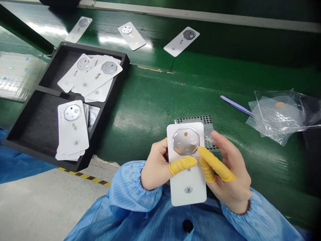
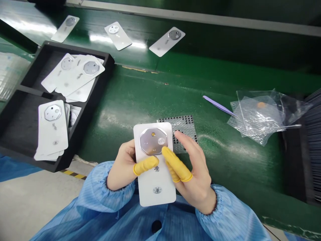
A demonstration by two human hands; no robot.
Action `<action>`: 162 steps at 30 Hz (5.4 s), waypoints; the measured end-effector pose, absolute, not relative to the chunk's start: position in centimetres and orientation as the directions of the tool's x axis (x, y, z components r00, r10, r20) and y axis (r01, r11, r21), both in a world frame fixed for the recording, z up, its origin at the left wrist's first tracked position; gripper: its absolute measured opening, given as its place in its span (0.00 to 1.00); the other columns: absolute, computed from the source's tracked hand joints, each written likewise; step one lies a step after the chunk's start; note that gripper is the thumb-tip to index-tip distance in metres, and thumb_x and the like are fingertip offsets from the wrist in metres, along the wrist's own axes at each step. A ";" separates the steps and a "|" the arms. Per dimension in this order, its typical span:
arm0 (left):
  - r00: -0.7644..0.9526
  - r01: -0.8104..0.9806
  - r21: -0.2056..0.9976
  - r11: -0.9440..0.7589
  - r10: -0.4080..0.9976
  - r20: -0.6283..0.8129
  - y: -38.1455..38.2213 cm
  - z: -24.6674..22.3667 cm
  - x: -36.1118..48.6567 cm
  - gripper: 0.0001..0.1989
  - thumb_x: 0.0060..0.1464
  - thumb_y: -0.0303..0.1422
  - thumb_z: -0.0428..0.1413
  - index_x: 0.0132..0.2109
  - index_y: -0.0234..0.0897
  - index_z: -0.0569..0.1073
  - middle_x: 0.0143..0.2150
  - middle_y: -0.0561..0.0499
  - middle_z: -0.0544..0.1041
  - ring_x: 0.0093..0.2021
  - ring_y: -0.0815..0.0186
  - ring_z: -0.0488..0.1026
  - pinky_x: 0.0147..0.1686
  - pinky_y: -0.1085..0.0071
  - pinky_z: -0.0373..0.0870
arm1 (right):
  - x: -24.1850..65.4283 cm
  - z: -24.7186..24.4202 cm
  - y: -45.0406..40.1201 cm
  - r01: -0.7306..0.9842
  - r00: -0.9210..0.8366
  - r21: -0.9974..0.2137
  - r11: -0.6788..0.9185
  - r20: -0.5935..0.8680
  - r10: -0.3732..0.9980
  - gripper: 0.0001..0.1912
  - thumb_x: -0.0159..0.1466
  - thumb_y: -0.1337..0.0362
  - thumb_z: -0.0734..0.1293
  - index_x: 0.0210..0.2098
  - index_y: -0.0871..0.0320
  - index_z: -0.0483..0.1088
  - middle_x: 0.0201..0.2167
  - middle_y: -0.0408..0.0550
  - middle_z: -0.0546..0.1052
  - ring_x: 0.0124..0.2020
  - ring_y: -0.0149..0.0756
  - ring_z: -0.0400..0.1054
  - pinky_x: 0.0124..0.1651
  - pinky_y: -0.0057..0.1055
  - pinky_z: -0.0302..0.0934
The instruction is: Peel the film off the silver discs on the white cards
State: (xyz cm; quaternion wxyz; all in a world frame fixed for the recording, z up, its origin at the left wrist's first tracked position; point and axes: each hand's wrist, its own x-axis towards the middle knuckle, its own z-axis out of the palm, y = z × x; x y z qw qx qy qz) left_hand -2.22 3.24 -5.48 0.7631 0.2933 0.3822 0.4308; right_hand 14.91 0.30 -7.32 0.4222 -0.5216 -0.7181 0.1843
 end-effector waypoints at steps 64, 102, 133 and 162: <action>0.174 -0.162 0.973 0.167 0.975 -0.138 -0.7 -7.8 -2.1 0.28 0.58 0.32 0.55 0.64 0.41 0.60 0.38 0.46 0.79 0.42 0.55 0.76 0.45 0.60 0.75 | 15.6 -4.8 1.4 0.599 -0.413 -0.513 0.615 0.460 0.786 0.28 0.62 0.70 0.64 0.61 0.47 0.59 0.50 0.48 0.75 0.49 0.41 0.71 0.49 0.41 0.72; 0.123 -0.340 0.934 0.111 0.990 -0.073 0.3 -6.9 -1.1 0.32 0.62 0.32 0.51 0.68 0.48 0.47 0.53 0.48 0.76 0.49 0.55 0.76 0.41 0.63 0.79 | 14.6 -5.7 1.1 0.606 -0.375 -0.564 0.562 0.420 0.826 0.14 0.58 0.74 0.69 0.44 0.62 0.70 0.43 0.52 0.75 0.47 0.38 0.69 0.55 0.41 0.65; 0.097 -0.171 0.985 -0.014 0.995 0.031 -0.3 -7.9 -1.2 0.31 0.62 0.28 0.49 0.68 0.43 0.48 0.58 0.45 0.72 0.52 0.54 0.74 0.45 0.62 0.78 | 14.5 -7.2 1.8 0.587 -0.362 -0.516 0.624 0.522 0.772 0.15 0.57 0.78 0.65 0.42 0.58 0.69 0.43 0.51 0.74 0.45 0.39 0.70 0.52 0.49 0.66; 0.045 -0.210 0.978 -0.012 0.999 0.022 0.4 -6.7 -0.8 0.32 0.62 0.29 0.50 0.68 0.50 0.47 0.60 0.47 0.70 0.52 0.52 0.74 0.43 0.59 0.79 | 14.8 -6.3 1.2 0.261 -0.258 -0.876 0.405 0.341 0.904 0.22 0.60 0.75 0.62 0.52 0.53 0.70 0.61 0.53 0.63 0.60 0.51 0.61 0.56 0.59 0.60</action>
